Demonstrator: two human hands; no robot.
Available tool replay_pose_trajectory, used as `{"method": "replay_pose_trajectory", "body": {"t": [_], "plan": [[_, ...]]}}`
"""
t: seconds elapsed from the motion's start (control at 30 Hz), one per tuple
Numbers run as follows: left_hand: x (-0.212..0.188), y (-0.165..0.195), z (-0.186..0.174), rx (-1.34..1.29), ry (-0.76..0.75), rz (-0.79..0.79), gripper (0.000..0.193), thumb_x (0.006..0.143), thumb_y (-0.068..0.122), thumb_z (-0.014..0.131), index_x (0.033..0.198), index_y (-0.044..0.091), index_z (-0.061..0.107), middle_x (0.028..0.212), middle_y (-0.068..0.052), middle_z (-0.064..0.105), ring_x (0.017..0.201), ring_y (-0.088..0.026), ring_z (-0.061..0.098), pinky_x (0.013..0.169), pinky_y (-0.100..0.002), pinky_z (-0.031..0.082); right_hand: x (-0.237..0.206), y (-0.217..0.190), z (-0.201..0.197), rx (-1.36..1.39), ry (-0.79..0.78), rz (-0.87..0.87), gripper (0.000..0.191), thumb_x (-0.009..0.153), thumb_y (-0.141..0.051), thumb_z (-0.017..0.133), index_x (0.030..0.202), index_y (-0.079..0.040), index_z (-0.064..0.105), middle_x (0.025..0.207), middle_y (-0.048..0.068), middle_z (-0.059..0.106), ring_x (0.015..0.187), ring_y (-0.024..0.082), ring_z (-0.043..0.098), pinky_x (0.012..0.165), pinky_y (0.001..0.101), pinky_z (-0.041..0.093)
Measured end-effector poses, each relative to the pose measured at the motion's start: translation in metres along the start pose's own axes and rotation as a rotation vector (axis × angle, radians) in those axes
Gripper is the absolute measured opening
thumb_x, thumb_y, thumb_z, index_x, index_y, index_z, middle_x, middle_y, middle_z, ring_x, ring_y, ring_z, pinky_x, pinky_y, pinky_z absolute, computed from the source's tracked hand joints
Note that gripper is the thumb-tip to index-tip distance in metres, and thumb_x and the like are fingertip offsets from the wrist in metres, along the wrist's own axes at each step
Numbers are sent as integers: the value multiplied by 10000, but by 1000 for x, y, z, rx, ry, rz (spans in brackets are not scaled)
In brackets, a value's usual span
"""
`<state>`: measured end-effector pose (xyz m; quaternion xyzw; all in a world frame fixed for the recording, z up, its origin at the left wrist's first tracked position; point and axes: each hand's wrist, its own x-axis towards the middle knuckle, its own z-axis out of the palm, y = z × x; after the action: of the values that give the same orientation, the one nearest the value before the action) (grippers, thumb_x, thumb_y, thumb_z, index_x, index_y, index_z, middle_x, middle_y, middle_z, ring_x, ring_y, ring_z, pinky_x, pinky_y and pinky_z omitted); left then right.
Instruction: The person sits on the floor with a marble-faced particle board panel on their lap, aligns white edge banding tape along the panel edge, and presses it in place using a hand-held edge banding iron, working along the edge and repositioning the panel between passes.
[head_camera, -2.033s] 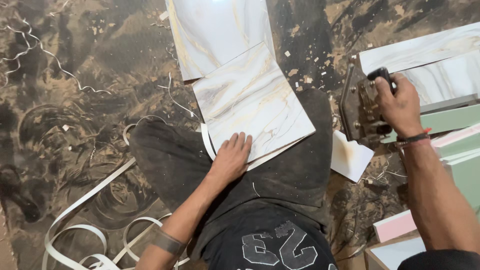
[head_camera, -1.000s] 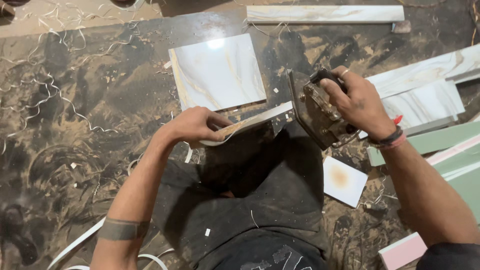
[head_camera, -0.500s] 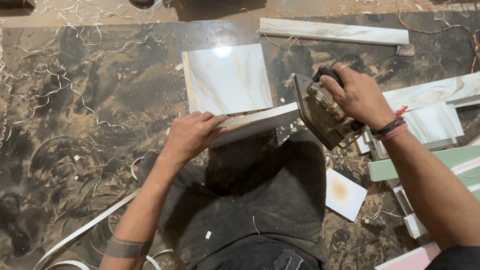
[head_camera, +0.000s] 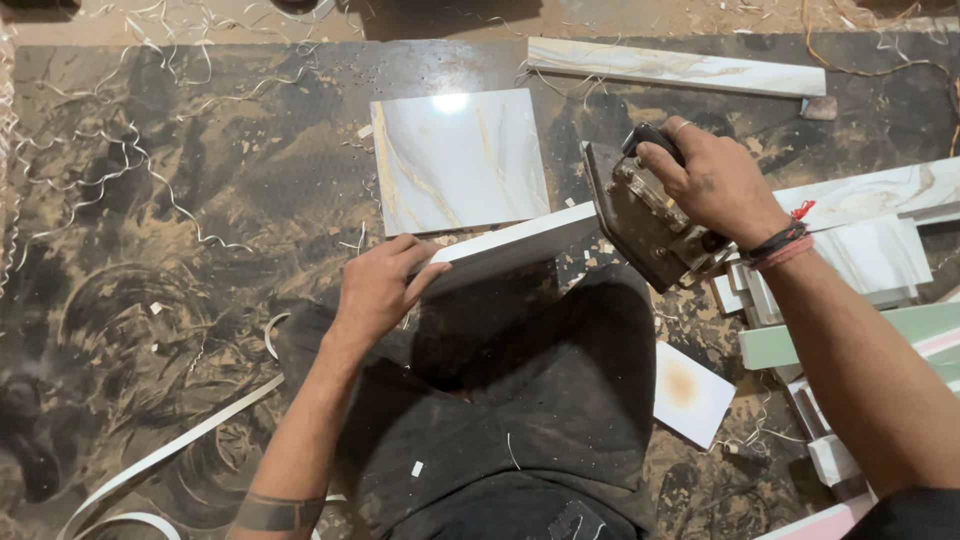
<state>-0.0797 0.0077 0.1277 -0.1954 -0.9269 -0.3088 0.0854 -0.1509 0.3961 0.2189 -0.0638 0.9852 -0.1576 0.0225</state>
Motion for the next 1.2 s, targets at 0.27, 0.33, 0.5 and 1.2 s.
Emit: {"method": "replay_pose_trajectory", "body": {"t": [0.27,0.33,0.5,1.2], "plan": [[-11,-5,8,-72,62,58,271,949,358,712,1076,123,759,939,-51,695,846,-287,690,705,-410,552,14,-43,21,-4,0,-147,430,1057,-443,574,1138,-24,627,898,272,697,858,489,654,729,568,506],[-12,-6,8,-63,73,68,267,953,358,715,1068,120,752,937,-52,688,854,-287,689,716,-411,553,13,-61,29,5,27,-190,424,1054,-437,577,1125,-22,628,862,264,695,831,487,656,710,571,503],[-13,-8,6,-54,83,90,278,953,351,717,1111,125,749,932,-61,670,863,-291,686,729,-416,550,13,-105,40,62,20,-228,395,1051,-426,583,1124,-41,634,777,253,684,753,490,652,655,581,493],[-28,-18,-13,3,138,-43,301,909,386,742,1079,139,768,858,-54,682,793,-289,679,664,-423,533,20,-50,32,-112,76,-82,481,1049,-510,573,1207,-60,638,860,239,710,748,463,690,646,556,542]]}}
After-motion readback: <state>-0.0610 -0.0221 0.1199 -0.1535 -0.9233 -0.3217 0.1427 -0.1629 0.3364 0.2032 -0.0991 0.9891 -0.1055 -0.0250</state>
